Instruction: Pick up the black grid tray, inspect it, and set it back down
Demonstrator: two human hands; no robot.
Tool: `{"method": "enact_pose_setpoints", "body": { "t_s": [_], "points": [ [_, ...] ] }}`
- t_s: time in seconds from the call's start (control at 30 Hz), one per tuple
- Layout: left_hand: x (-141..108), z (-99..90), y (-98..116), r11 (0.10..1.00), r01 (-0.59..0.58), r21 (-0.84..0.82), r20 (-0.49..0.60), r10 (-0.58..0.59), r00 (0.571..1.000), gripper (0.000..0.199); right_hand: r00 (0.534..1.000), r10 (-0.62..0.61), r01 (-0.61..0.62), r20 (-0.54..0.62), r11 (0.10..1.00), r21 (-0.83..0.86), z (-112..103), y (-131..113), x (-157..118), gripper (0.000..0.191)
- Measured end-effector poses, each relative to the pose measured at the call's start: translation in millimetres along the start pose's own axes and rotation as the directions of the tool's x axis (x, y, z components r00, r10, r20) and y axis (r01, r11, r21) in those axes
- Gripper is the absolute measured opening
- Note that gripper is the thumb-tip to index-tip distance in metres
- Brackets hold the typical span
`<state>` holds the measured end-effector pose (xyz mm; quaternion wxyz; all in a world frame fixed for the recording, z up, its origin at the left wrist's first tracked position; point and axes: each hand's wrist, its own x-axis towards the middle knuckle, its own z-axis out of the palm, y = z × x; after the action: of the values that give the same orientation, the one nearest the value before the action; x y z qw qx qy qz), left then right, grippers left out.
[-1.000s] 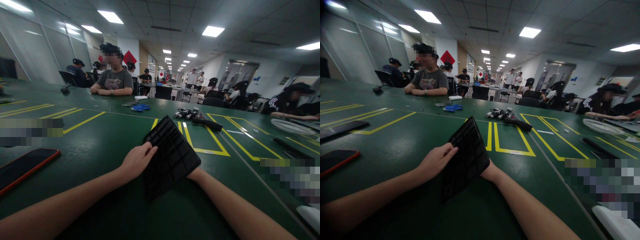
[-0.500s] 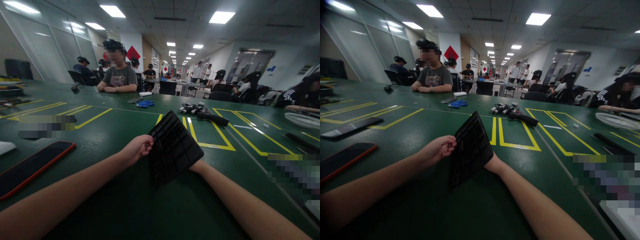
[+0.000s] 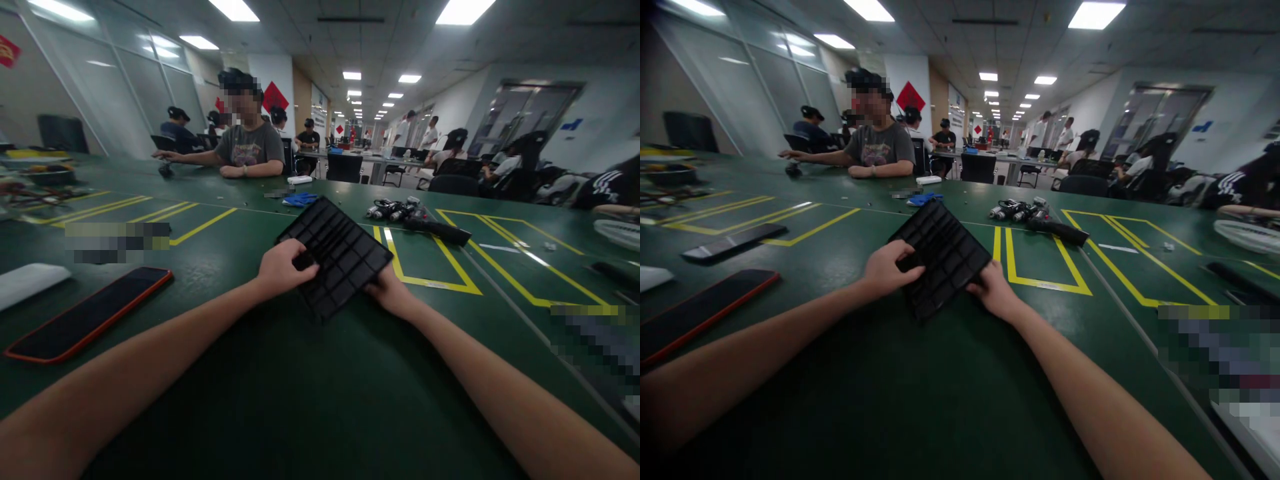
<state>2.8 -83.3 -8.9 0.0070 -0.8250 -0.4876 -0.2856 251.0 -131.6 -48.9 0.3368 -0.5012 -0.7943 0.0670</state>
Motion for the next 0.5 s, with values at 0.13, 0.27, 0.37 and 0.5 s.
{"method": "enact_pose_setpoints", "body": {
  "t_s": [0.13, 0.27, 0.37, 0.5],
  "points": [
    [37.1, -13.1, -58.5, 0.884, 0.442, 0.152, -0.125, -0.426, 0.896, 0.044, 0.938, 0.284, -0.329, -0.197, 0.91, -0.254, -34.8, 46.0, 0.7, 0.058],
    [65.5, -27.4, -110.6, 0.68, 0.681, 0.272, -0.114, -0.68, 0.725, 0.059, 0.849, 0.42, -0.527, -0.32, 0.716, -0.457, -55.8, 90.1, -5.4, 0.057],
    [74.6, -28.6, -130.4, 0.627, 0.713, 0.314, -0.067, -0.734, 0.675, 0.068, 0.831, 0.471, -0.553, -0.297, 0.631, -0.544, -57.2, 105.3, -7.6, 0.053],
    [76.9, -25.4, -137.7, 0.668, 0.663, 0.338, -0.006, -0.703, 0.711, 0.064, 0.834, 0.494, -0.527, -0.245, 0.587, -0.615, -55.2, 106.2, -6.8, 0.05]
  ]
}}
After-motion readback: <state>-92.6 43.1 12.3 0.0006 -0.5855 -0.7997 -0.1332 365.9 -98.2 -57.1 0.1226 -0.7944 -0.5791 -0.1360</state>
